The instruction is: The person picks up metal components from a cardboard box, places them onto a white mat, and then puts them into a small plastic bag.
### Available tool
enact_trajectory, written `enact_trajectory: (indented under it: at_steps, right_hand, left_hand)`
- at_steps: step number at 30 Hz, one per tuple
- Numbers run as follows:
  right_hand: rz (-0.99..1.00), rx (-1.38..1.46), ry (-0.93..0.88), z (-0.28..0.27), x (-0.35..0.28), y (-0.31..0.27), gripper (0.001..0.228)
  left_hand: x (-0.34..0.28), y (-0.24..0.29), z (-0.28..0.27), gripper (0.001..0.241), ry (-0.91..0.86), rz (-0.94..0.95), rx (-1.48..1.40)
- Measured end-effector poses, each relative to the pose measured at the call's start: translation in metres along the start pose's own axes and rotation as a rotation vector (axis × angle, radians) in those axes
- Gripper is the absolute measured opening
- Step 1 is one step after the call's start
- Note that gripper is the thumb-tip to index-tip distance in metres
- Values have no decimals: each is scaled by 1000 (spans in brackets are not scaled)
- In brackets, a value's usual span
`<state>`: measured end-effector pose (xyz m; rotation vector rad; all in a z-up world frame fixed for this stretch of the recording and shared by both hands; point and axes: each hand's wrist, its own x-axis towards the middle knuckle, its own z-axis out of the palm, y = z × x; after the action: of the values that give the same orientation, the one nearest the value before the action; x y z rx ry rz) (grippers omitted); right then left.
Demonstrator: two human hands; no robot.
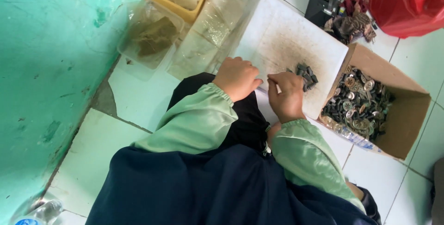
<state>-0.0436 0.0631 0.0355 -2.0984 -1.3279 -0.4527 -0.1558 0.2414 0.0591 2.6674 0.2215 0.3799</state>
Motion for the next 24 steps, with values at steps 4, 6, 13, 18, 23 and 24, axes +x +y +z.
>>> enact_trajectory:
  at_steps: [4,6,13,18,23,24]
  right_hand:
    - [-110,44,-109,43,44,-33,14]
    - [-123,13,-217,69,65,-38,10]
    - [-265,-254,-314,185,123,1,10]
    - [171,-256,-940,202,191,-13,50]
    - [212,-370,-976,233,221,-4,66]
    - [215,-398,-1004,239,221,-1,68]
  left_hand:
    - [4,-57,-24,34,-109,-357,-442]
    - [19,-85,-9,39,289,-667,-767]
    - [53,-96,7,45,595,-939,-1255]
    - [62,-93,12,64,628,-896,-1340]
    - [75,-88,17,63,698,-949,-1421]
    - [76,-90,31,62,734,-951,-1420]
